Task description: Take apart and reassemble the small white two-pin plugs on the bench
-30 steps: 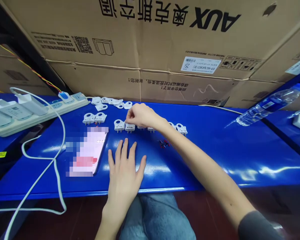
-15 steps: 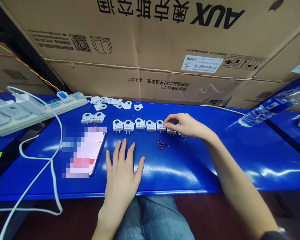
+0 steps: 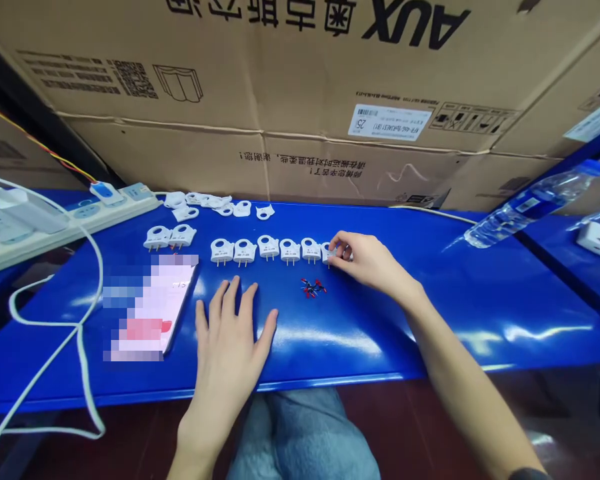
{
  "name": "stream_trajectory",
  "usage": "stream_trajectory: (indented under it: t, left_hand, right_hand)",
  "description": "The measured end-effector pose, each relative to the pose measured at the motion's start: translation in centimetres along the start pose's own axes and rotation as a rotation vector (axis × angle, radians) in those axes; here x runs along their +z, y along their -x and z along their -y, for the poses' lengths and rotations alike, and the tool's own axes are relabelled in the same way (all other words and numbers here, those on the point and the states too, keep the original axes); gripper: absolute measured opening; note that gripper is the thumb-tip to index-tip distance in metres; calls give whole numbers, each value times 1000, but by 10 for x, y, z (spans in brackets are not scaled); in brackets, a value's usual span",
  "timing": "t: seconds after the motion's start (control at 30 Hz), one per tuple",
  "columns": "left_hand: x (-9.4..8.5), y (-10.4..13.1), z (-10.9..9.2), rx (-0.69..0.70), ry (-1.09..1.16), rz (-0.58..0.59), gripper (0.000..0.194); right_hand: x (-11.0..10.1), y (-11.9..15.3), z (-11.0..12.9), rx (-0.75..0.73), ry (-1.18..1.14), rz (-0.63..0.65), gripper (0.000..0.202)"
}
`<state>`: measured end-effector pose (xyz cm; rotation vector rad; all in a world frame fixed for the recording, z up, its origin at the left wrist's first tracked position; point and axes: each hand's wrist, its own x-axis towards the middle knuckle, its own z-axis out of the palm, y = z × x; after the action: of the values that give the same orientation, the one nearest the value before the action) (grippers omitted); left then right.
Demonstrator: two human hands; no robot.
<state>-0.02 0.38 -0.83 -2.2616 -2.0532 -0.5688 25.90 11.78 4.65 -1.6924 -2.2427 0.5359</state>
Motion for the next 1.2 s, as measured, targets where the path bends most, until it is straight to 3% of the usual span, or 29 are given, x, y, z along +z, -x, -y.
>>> stream_trajectory:
  t: [0.2,0.4,0.53,0.63,0.77,0.9,1.07,1.2]
  left_hand:
    - [1,-10,0,28,28,12,54]
    - [9,-2,2,91,-12,-25,57]
    - [11,2,5,163,-50,-23,60]
    - [11,3,6,166,-50,-34,61]
    - [11,3,6,161,-41,-33,61]
    - [11,4,6,159,-42,-35,60]
    - [10,4,7,158,-44,-32,60]
    - [10,3,6,150,-32,-27,60]
  right_hand:
    - [9,15,15,-13,41,-98,8]
    - [60,97,50,40,-11,-424,12]
    - [87,129,70,78,-72,-417,12]
    - [90,123,76,47,1,-335,18]
    - [82,91,75,-8,54,-230,22]
    - [80,69,76,-55,49,-205,25]
    - [87,86,74,-104,-75,-260,30]
    - [91,104,69,-51,-119,-315,32]
